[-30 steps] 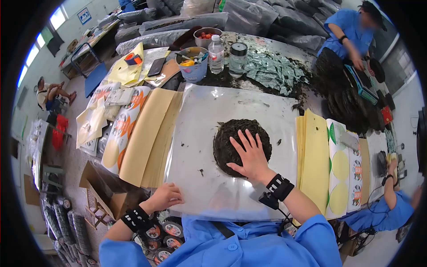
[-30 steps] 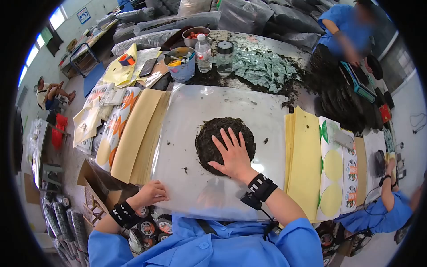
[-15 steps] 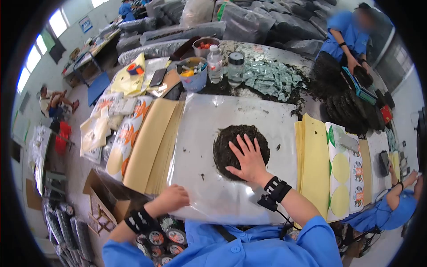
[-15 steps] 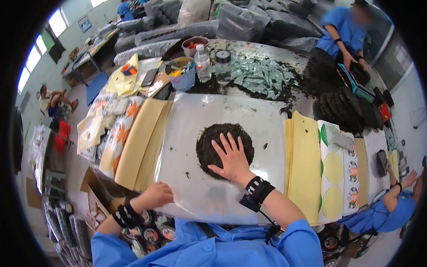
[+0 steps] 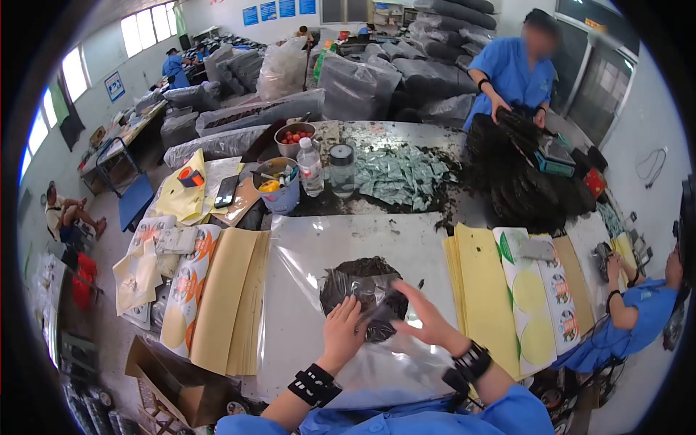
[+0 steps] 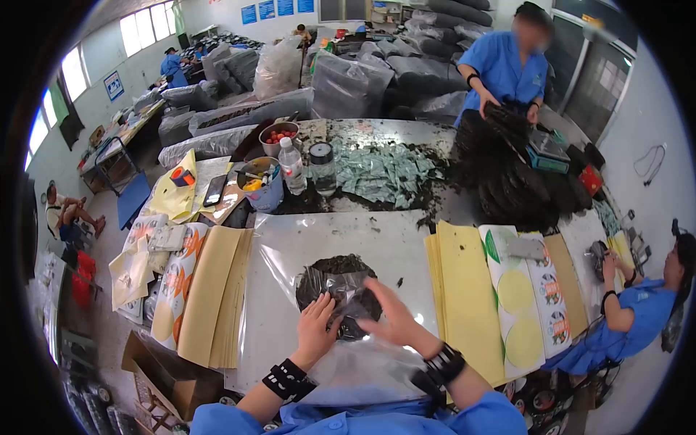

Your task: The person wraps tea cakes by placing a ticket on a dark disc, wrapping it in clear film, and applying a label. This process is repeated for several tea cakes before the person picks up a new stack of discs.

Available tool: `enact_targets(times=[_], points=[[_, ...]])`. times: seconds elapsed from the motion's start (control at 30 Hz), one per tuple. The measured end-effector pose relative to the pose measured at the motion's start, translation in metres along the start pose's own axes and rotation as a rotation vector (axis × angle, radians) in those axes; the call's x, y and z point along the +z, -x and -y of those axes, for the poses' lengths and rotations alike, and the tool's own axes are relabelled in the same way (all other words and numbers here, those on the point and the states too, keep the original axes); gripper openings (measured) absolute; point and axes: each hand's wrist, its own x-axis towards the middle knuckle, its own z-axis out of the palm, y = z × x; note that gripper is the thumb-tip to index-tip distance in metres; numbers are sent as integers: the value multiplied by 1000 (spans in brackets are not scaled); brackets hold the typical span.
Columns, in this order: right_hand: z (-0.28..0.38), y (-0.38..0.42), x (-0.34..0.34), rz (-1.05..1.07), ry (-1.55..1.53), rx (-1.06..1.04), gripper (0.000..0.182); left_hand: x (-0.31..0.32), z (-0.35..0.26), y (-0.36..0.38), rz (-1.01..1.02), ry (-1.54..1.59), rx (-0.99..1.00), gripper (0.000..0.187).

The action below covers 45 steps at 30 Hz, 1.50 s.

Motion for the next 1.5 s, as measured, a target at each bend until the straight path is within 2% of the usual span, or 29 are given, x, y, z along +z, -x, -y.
enact_targets(times=[0.03,0.1,0.13,0.2,0.23,0.3,0.33,0.4,0.43,0.5,0.57,0.63,0.7,0.77,0.8,0.87,0.9,0.97,1.0,1.03,1.1,1.13,1.17,1.23,1.27,1.3,1.37,1.43,1.5], points=[[1,28,-12,-29,259,-34,90,-2,0,-3,-10,-2,-5,54],[2,66,-13,214,899,276,65,-6,-6,-5,-40,37,-13,35],[13,74,-14,209,890,296,65,-4,-3,-2,-22,44,-3,35],[41,79,-26,90,864,14,46,8,8,0,-68,4,8,32],[68,82,-25,106,859,33,46,-4,1,-6,-79,7,19,34],[118,84,-6,-127,497,-632,45,-10,-7,-7,-57,42,-117,41],[97,91,11,-129,502,-637,45,-9,-6,-8,-64,42,-112,41],[23,102,58,125,279,-10,58,-8,-1,-7,-104,50,-152,45],[8,92,60,129,284,-25,58,-12,-5,-6,-119,44,-153,45],[-12,67,53,-319,633,221,75,-17,-16,-15,-78,73,-316,48],[18,16,36,-399,514,154,90,-11,-9,-4,-45,45,-239,47],[20,-13,68,-312,739,191,76,-5,1,-10,-30,20,-94,43],[-8,-10,99,-372,746,-20,64,-22,-8,-14,78,121,-105,34],[-15,-9,94,-406,574,-105,51,-41,-16,-15,63,-147,49,50],[-17,-6,98,-392,563,-96,51,-39,-18,-11,77,-148,35,50],[-16,-10,94,-507,-97,240,37,-32,-23,-17,-15,48,-106,75],[-19,-10,93,-528,-88,221,37,-25,-18,-23,-30,51,-81,75],[-27,0,97,-468,260,-83,34,-7,-4,-15,177,32,-316,92],[-15,-3,87,-525,487,-230,44,-2,7,-13,209,-52,-207,88],[-9,-9,81,-516,499,-249,44,-6,7,-21,187,-45,-212,88],[-1,-13,86,-596,447,-122,53,-16,4,-20,28,-148,86,88],[0,-17,91,-685,256,-127,59,-28,-7,-31,-75,-262,135,84],[3,-19,93,-689,269,-151,59,-25,-7,-33,-101,-261,140,84],[7,-21,91,-710,-147,212,62,-14,-4,-28,-113,71,-223,82],[5,-29,82,-655,-23,152,54,-12,-1,-30,-20,45,-232,83],[-9,-36,82,-646,-12,141,54,-10,6,-34,-35,51,-237,83],[-31,-44,88,-402,373,236,44,-5,19,-37,263,-20,-220,89],[-20,-40,82,-383,406,279,43,-18,17,-44,200,-49,-122,90],[-7,-40,71,-508,540,-20,42,-36,20,-61,-63,-179,296,87]])
